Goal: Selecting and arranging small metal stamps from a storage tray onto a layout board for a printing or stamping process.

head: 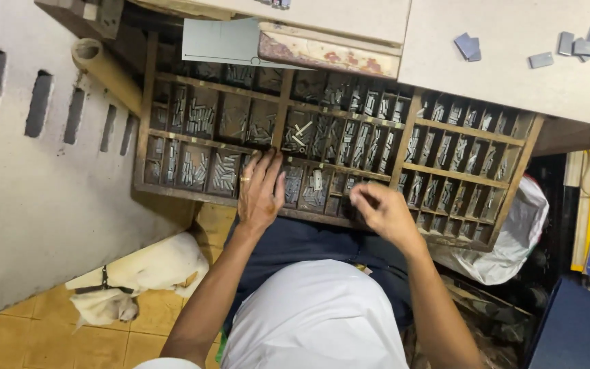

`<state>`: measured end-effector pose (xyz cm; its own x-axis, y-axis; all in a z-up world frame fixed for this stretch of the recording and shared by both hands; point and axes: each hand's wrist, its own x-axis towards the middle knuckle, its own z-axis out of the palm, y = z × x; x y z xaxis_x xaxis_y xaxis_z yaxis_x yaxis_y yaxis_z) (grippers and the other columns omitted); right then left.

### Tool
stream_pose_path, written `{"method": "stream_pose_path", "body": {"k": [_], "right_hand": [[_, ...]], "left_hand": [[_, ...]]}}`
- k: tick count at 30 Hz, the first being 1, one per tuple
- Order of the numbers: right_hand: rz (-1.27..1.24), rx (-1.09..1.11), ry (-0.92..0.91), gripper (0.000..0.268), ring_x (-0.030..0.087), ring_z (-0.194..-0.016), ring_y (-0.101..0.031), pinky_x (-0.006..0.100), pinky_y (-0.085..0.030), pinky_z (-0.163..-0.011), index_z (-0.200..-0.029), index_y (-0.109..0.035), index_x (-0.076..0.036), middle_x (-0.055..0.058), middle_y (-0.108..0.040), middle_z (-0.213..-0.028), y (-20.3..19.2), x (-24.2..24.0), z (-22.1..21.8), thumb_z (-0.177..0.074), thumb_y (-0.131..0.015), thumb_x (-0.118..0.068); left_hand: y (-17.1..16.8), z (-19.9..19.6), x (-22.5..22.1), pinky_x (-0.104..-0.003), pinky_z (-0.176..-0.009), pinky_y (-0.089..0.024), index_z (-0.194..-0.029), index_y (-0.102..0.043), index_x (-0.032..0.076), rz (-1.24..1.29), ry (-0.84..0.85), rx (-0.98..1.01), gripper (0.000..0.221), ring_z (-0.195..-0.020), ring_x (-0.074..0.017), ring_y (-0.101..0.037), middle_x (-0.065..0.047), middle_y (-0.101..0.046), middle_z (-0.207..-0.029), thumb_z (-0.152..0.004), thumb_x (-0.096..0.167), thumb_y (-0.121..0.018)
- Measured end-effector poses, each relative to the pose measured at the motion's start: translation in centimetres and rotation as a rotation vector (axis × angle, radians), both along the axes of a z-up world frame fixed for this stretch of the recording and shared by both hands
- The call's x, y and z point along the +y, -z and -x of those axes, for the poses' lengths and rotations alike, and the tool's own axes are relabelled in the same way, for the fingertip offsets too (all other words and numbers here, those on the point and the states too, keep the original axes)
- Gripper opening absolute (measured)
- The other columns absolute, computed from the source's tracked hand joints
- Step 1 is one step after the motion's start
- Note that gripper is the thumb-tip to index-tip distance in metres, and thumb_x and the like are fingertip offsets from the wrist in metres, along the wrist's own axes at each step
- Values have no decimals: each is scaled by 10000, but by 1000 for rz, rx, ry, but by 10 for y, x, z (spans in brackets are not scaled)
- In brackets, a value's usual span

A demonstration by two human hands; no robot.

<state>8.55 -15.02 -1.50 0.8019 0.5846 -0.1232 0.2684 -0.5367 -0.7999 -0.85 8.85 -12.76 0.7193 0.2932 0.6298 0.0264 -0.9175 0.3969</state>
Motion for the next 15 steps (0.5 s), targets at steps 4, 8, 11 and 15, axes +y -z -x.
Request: {"method": "stream_pose_path", "body": {"k": [4, 8, 11, 15], "right_hand": [[-158, -68, 94, 126, 289, -750, -737, 424, -572, -716, -1030, -803, -81, 143, -767, -827, 29, 30, -26, -986, -709, -152], [-220, -249, 219, 226, 465, -922, -711, 539, -542, -762, -1152, -701, 70, 303, -723, -931, 23, 38, -26, -1047, -607, -108], [-211, -186, 179, 158, 447, -867, -727, 520, -549, -749, -951, -756, 21, 263, -752, -852, 28, 22, -16, -959, -671, -111], [-146, -185, -172, 264, 195, -979, -808, 331, -592, -867, -1025, -796, -76, 53, -843, -1049, -59, 0, -3, -955, -676, -300]], "left_hand": [[-2, 3, -3, -425, -1012, -540, -1343, -676, 99, 1, -7, 29, 343, -1270, -310, -583, -95, -647, -1343, -1009, 176, -648], [-12, 9, -3, -424, -1015, -544, -1317, -690, 108, 33, -22, 94, 311, -1255, -297, -604, -85, -665, -1328, -1020, 173, -626], [-25, 10, -2, -433, -1012, -547, -1281, -706, 119, 59, -23, 139, 290, -1225, -287, -633, -88, -689, -1288, -1010, 173, -620], [2, 7, 1, -469, -1113, -455, -1331, -656, 77, 132, 39, 160, 362, -1356, -379, -533, -91, -622, -1423, -987, 153, -578]]}}
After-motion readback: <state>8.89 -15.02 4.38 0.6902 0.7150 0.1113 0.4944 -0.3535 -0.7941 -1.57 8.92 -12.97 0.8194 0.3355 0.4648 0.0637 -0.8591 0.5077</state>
